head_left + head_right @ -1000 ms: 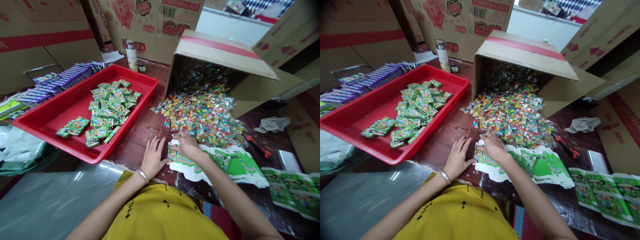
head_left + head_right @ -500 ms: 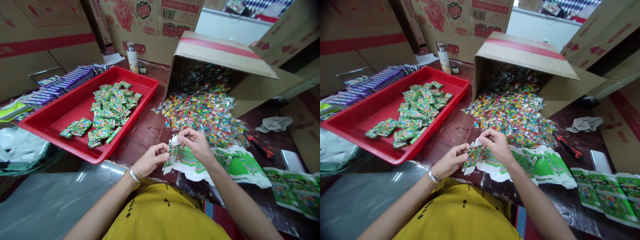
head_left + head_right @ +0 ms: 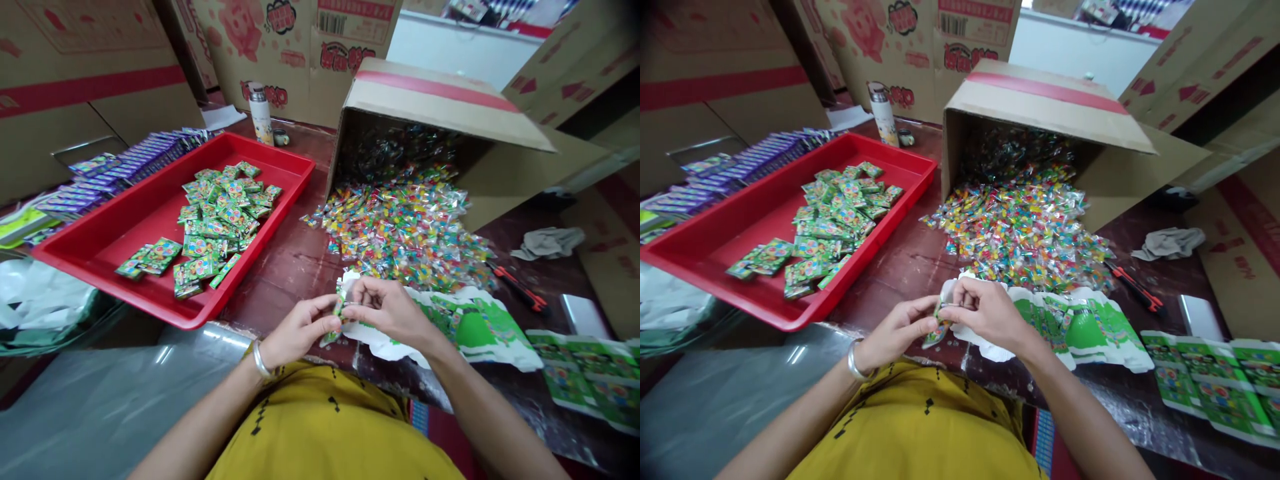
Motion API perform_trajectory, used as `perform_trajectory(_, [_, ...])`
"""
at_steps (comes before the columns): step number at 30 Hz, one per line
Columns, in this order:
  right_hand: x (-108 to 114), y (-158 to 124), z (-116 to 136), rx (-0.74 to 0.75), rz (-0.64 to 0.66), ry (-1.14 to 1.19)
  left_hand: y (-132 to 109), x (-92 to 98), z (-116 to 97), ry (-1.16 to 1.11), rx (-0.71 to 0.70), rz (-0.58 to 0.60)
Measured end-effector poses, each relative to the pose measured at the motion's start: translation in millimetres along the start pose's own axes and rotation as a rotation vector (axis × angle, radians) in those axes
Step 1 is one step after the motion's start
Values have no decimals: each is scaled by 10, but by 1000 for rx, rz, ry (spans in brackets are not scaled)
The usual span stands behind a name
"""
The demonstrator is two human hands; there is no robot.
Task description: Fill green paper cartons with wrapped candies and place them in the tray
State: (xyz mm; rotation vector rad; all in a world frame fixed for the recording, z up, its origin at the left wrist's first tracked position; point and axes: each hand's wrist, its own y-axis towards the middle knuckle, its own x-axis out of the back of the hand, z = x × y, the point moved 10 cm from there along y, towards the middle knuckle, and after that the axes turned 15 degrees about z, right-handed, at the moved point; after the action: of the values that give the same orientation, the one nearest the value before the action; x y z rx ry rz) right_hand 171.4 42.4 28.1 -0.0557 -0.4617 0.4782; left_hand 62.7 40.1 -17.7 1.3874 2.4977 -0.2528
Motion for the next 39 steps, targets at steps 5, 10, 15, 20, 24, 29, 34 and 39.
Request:
perform_trajectory(5, [146, -85, -76, 47, -308, 187, -73, 211, -31, 30, -76, -256])
perform_trajectory(10, [-143, -44, -300, 45, -350, 334, -169, 327, 15, 84, -127, -508])
perform_trajectory(15, [-104, -85, -288, 118, -525, 328, -314, 342, -85, 118, -294, -695])
perform_trajectory(20, [-51, -88, -195, 165, -561, 211, -232, 272, -117, 246, -197, -518])
perform_trajectory(24, [-13, -62, -196, 196, -534, 212, -157, 220, -103, 216, -130, -348])
perform_trajectory(29, [27, -23, -104, 280, -498, 302, -167, 231, -193, 213, -192, -372])
perform_trajectory(34, [35, 88, -8, 292, -369, 361, -204, 247, -204, 194, -199, -403])
perform_trajectory(39, [18, 211, -114, 79, -185, 378, -257, 248, -240, 277, -172, -398])
